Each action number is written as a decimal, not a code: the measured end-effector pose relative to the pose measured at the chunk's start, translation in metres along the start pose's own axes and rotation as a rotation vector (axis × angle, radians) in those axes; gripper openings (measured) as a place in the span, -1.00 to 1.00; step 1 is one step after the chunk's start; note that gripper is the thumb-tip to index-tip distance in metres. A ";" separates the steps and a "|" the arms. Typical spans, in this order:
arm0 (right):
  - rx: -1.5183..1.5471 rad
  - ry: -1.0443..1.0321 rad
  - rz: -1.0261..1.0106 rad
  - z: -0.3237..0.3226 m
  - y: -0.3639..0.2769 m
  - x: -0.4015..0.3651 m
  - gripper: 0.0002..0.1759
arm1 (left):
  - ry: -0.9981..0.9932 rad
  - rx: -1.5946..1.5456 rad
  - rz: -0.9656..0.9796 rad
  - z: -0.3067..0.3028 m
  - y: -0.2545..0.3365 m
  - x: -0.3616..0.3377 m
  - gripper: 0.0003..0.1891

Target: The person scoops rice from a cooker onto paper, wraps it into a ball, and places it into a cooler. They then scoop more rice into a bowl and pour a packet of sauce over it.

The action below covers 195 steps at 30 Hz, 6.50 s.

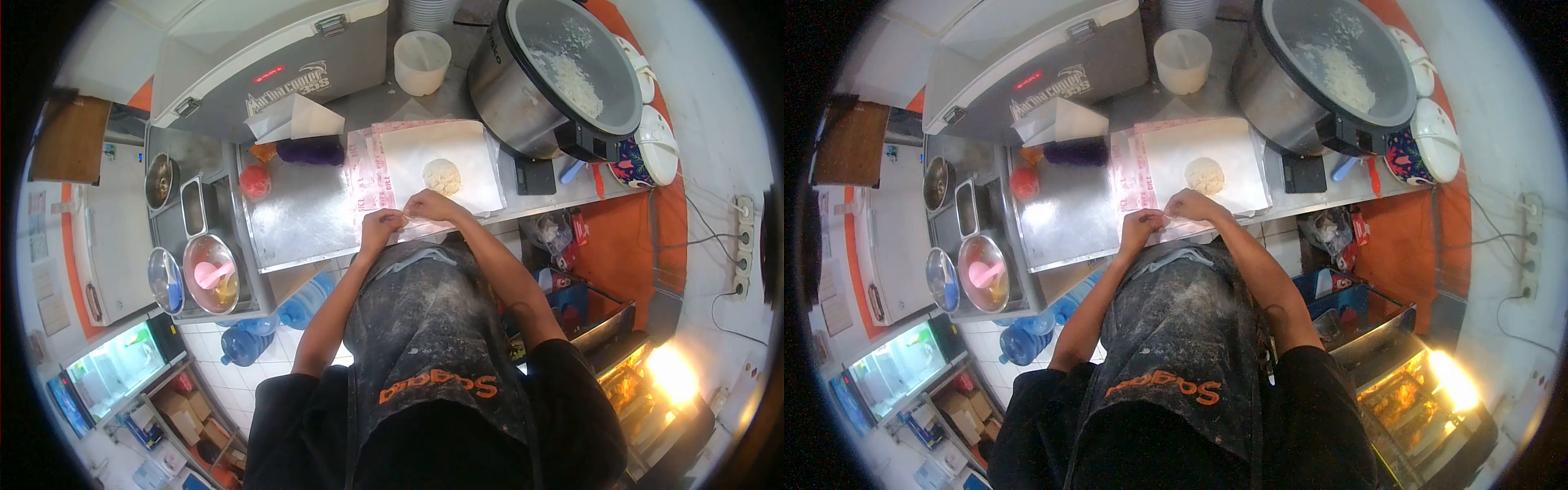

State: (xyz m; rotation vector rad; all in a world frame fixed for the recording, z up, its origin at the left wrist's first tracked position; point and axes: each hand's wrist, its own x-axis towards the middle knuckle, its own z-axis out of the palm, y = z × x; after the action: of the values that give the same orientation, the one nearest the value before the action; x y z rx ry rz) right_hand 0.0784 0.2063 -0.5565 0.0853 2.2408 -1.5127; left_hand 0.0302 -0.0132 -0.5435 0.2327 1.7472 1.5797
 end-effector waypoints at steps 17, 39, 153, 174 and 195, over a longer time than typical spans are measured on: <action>0.057 -0.102 0.015 -0.013 -0.004 -0.009 -0.64 | 0.018 -0.028 -0.036 0.002 0.000 0.001 -0.77; 0.107 -0.130 -0.003 -0.013 -0.003 -0.011 -0.66 | 0.008 -0.045 -0.024 0.000 -0.009 0.003 -0.75; 0.148 0.919 0.108 -0.136 0.099 -0.061 -0.10 | 0.038 1.258 0.535 0.116 0.049 0.045 -0.18; -0.006 0.689 -0.160 -0.169 0.052 -0.022 -0.47 | -0.044 1.262 0.551 0.107 0.054 0.040 -0.23; -0.147 1.033 -0.128 -0.168 0.003 -0.091 -0.83 | -0.249 1.316 0.531 0.081 0.132 0.151 -0.79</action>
State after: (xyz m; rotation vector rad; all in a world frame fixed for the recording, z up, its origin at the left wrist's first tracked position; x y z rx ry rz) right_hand 0.1080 0.3753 -0.4716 0.8661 3.1685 -1.5487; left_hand -0.0695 0.1679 -0.4799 1.5243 2.3494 0.3838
